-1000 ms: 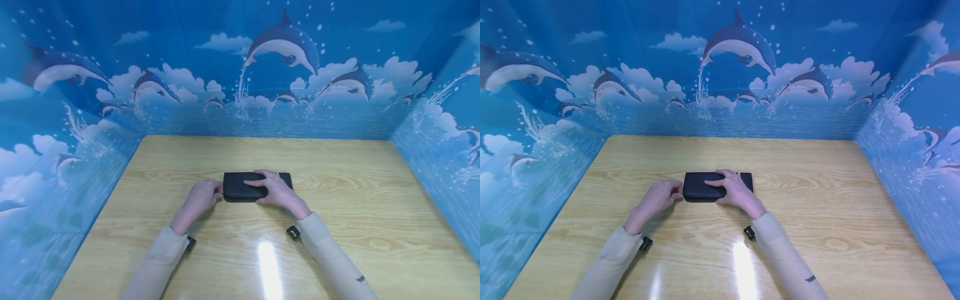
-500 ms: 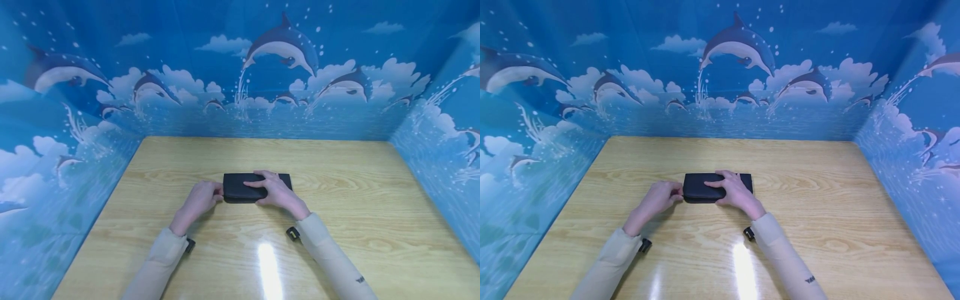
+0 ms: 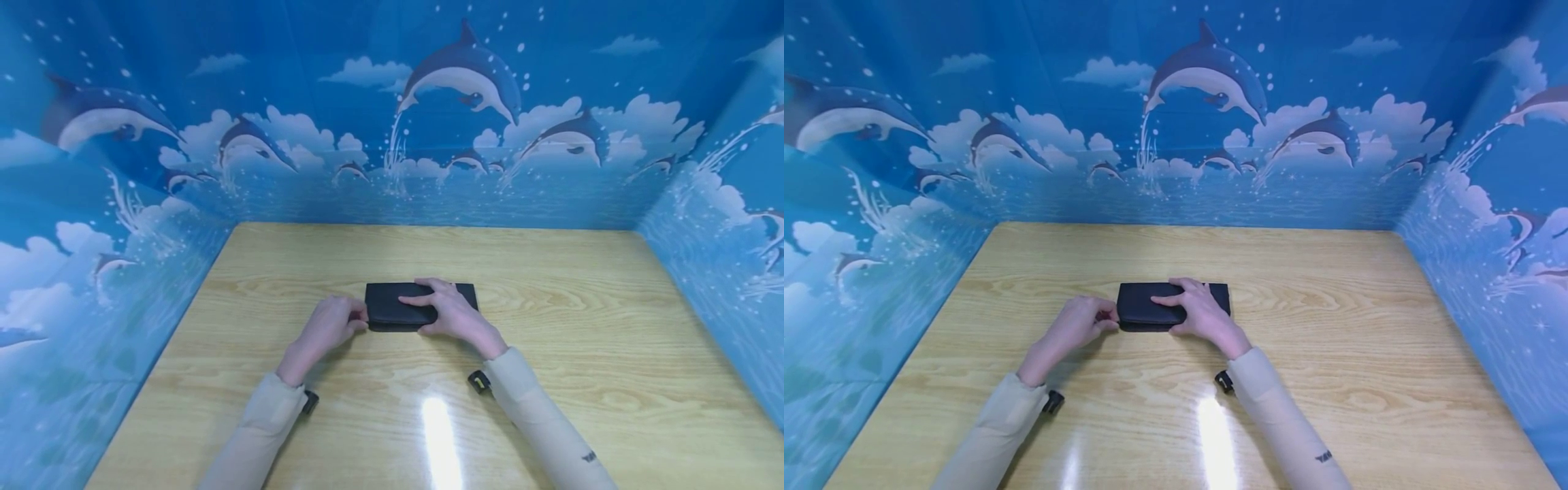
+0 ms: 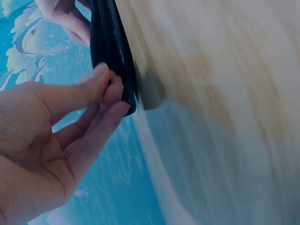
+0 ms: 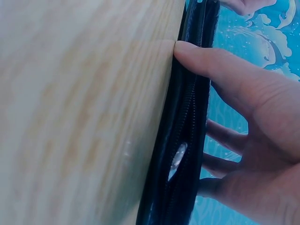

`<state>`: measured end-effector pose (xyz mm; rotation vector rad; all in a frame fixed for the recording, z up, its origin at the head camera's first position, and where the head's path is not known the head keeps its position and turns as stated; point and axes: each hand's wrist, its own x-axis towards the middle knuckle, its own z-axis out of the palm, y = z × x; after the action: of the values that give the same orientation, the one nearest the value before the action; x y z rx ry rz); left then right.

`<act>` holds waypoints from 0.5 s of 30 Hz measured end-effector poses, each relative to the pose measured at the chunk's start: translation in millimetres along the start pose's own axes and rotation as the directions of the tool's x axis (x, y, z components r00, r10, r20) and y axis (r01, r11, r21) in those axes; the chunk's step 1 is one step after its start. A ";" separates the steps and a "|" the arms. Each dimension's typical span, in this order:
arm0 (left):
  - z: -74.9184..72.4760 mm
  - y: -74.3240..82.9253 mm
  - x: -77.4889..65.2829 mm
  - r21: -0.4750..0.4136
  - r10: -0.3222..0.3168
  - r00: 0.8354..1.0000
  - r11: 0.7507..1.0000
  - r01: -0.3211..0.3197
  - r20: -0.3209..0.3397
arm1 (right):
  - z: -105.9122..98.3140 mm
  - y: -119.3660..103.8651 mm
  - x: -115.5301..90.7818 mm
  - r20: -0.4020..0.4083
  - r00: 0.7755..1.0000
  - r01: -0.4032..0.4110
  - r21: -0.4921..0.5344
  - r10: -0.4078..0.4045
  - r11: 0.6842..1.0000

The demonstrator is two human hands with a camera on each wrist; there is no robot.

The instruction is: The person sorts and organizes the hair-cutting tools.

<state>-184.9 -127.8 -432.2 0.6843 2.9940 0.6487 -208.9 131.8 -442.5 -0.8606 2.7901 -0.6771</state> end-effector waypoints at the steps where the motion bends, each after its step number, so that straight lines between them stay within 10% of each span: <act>1: -0.2 0.0 -0.4 -0.004 0.010 1.000 1.000 -0.010 0.001 | -0.2 -0.2 0.0 0.000 1.000 -0.001 0.001 0.001 1.000; 15: 1.6 1.0 -0.9 -0.004 0.044 0.999 0.999 -0.044 0.003 | -1.0 -2.0 0.4 0.008 1.000 -0.011 0.005 0.010 1.000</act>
<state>-183.5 -126.8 -433.4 0.7524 2.9821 0.6553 -208.5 130.4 -440.7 -0.8454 2.7824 -0.6771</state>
